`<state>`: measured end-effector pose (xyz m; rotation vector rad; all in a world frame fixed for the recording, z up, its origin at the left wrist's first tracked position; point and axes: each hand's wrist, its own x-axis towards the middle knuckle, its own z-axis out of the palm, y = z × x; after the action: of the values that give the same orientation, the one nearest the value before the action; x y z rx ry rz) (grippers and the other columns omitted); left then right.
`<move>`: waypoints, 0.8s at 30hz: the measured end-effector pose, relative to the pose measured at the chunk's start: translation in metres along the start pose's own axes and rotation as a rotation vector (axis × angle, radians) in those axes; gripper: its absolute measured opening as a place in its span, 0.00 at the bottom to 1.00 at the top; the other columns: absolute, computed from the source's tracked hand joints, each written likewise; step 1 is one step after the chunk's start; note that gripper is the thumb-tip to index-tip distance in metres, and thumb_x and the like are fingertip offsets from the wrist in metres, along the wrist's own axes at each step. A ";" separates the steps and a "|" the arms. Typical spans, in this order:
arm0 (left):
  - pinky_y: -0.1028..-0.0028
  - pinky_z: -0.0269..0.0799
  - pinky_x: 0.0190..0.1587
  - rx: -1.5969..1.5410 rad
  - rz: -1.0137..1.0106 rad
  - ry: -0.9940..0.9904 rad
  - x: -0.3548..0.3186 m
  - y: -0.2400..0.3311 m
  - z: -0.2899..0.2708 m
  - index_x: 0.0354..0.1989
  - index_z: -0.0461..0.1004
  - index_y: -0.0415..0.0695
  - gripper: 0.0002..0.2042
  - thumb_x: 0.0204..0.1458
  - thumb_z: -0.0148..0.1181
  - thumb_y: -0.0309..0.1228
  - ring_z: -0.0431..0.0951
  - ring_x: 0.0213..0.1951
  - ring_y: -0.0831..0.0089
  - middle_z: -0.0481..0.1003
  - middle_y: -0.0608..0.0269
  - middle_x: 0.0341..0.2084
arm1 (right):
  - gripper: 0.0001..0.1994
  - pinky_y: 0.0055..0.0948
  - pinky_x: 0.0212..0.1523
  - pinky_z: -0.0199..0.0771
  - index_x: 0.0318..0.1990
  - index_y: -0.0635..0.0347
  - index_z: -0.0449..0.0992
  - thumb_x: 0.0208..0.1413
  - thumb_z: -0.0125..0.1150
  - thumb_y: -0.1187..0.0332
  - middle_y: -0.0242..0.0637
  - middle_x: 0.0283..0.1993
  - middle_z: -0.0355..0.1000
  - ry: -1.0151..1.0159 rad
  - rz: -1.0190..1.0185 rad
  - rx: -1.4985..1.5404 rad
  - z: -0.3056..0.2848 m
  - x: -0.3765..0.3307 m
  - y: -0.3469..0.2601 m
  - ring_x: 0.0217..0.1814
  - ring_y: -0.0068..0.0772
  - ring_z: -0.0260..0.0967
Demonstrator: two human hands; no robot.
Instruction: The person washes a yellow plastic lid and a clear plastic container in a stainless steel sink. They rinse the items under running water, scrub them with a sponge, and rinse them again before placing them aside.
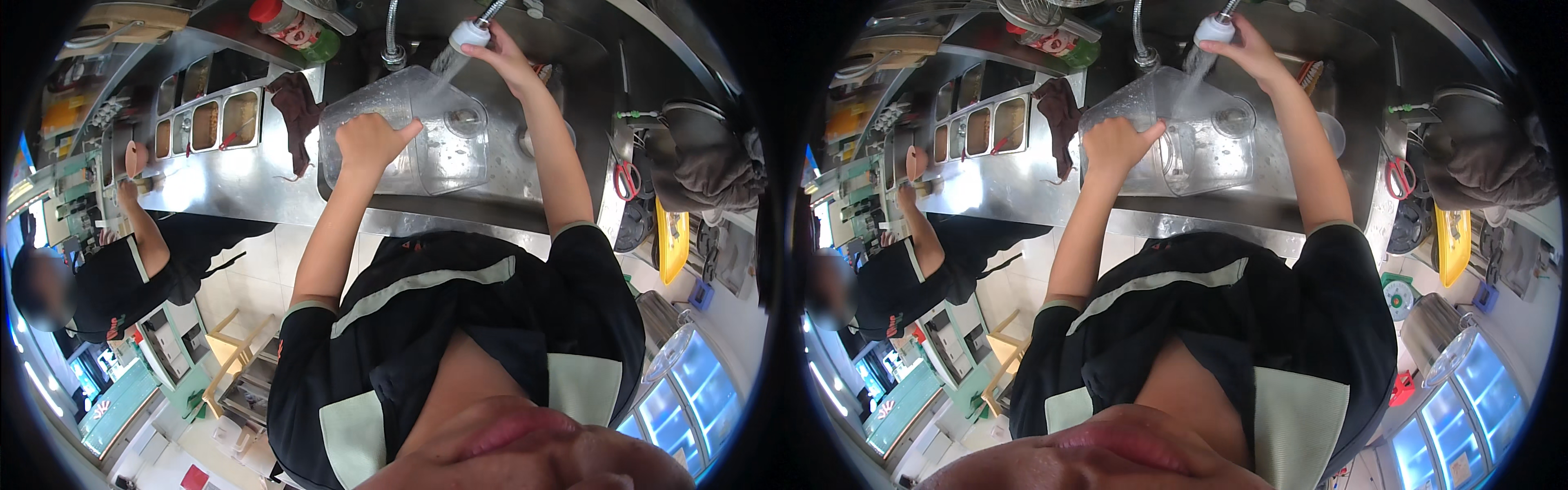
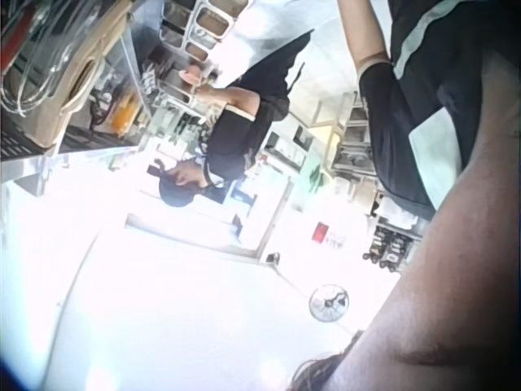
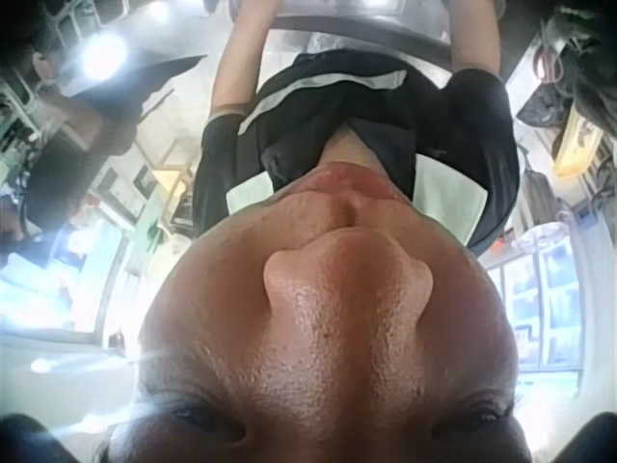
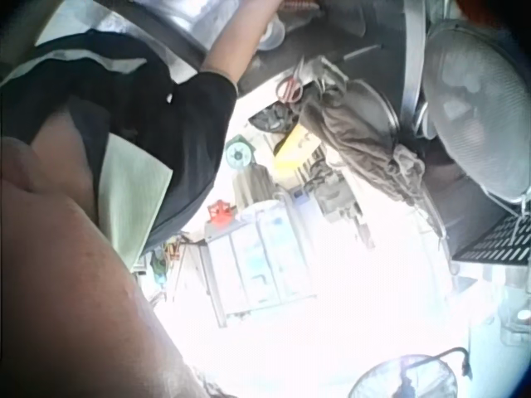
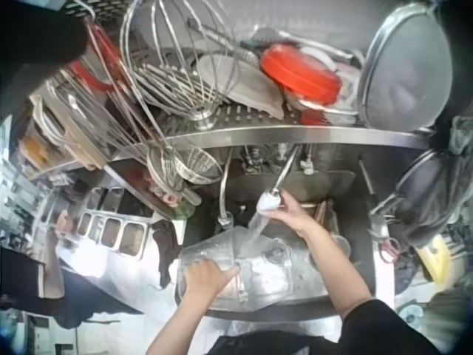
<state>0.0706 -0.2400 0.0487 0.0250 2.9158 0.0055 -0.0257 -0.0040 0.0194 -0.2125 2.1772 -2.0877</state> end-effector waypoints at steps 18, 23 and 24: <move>0.64 0.71 0.29 -0.048 -0.029 -0.023 -0.009 -0.003 0.004 0.22 0.77 0.37 0.38 0.41 0.40 0.67 0.77 0.28 0.55 0.75 0.47 0.20 | 0.13 0.23 0.16 0.49 0.25 0.56 0.60 0.55 0.45 0.58 0.33 0.18 0.56 0.307 0.677 1.187 0.059 -0.006 0.115 0.16 0.24 0.49; 0.67 0.70 0.25 -0.016 -0.029 0.046 -0.011 -0.011 0.010 0.19 0.77 0.38 0.37 0.40 0.41 0.66 0.77 0.24 0.58 0.75 0.50 0.17 | 0.15 0.22 0.13 0.44 0.23 0.56 0.59 0.57 0.40 0.57 0.31 0.15 0.51 0.176 0.574 1.295 0.050 -0.030 0.101 0.12 0.22 0.44; 0.69 0.70 0.23 -0.006 -0.023 0.064 -0.011 -0.011 0.011 0.19 0.77 0.38 0.37 0.40 0.42 0.66 0.77 0.23 0.59 0.75 0.51 0.17 | 0.15 0.21 0.12 0.44 0.23 0.56 0.58 0.57 0.40 0.57 0.31 0.15 0.51 0.116 0.536 1.305 0.048 -0.034 0.101 0.12 0.22 0.44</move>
<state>0.0832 -0.2514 0.0400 -0.0105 2.9799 0.0113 0.0145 -0.0405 -0.0843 0.5414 0.4254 -2.6127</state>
